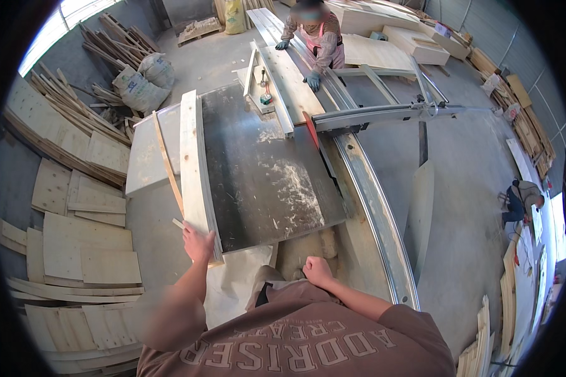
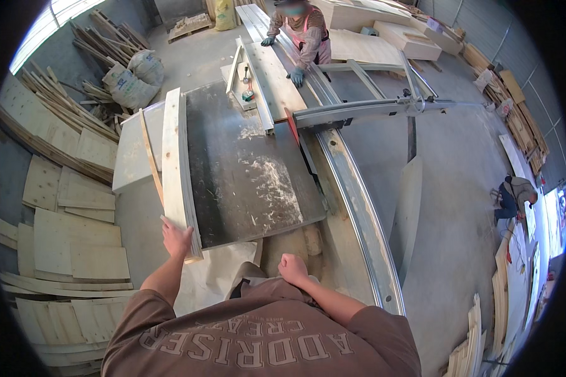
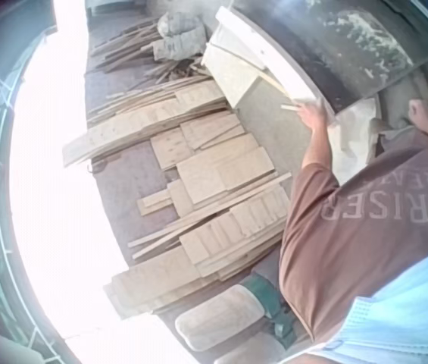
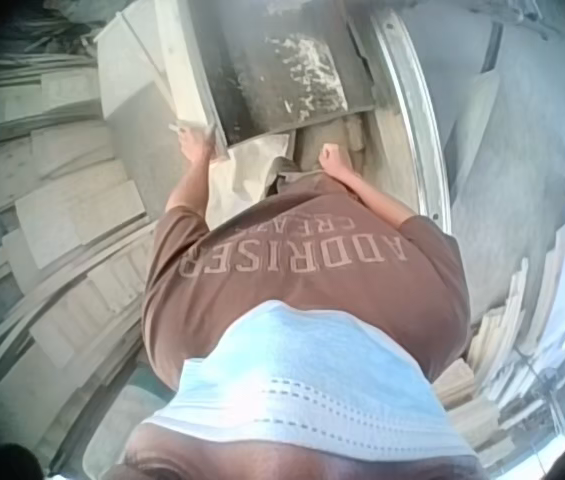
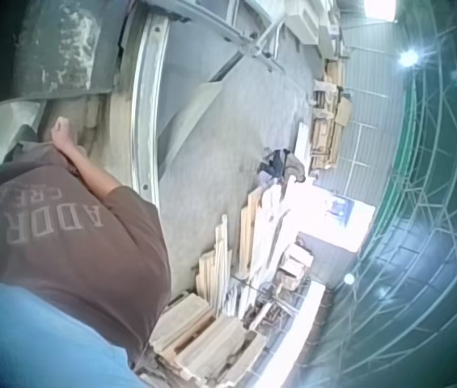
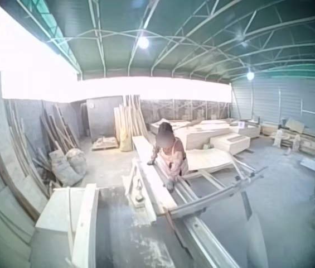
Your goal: The person feeds wooden planks through a table saw to cut them into smaller pieces. They handle the planks by hand, positioning them on the saw table and guiding them through the blade. The person also stacks the cut pieces on the table.
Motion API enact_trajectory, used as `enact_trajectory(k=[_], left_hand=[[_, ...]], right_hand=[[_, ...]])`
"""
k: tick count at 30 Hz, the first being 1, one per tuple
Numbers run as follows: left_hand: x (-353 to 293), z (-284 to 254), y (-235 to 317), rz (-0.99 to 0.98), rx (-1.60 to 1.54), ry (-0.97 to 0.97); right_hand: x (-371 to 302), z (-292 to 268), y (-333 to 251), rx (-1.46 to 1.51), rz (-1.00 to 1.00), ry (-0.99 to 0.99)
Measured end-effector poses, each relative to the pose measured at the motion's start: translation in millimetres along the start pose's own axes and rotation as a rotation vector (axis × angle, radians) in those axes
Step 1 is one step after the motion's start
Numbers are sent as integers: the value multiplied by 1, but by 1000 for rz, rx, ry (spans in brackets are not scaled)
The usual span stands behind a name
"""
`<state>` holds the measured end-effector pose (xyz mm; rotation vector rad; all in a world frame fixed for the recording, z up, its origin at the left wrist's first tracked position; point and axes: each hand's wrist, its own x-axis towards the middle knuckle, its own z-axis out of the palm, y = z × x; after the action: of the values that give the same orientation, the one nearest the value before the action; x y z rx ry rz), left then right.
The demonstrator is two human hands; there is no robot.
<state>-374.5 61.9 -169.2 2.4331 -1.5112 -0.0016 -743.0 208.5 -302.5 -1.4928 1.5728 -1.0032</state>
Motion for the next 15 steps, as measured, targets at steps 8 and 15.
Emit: enact_trajectory(k=[8, 15], left_hand=[[0, -2, 1, -12, 29, -9], [2, 2, 1, 2, 26, -14]], right_hand=[[-2, 2, 5, -17, 47, -37], [1, 0, 1, -36, 76, 1]])
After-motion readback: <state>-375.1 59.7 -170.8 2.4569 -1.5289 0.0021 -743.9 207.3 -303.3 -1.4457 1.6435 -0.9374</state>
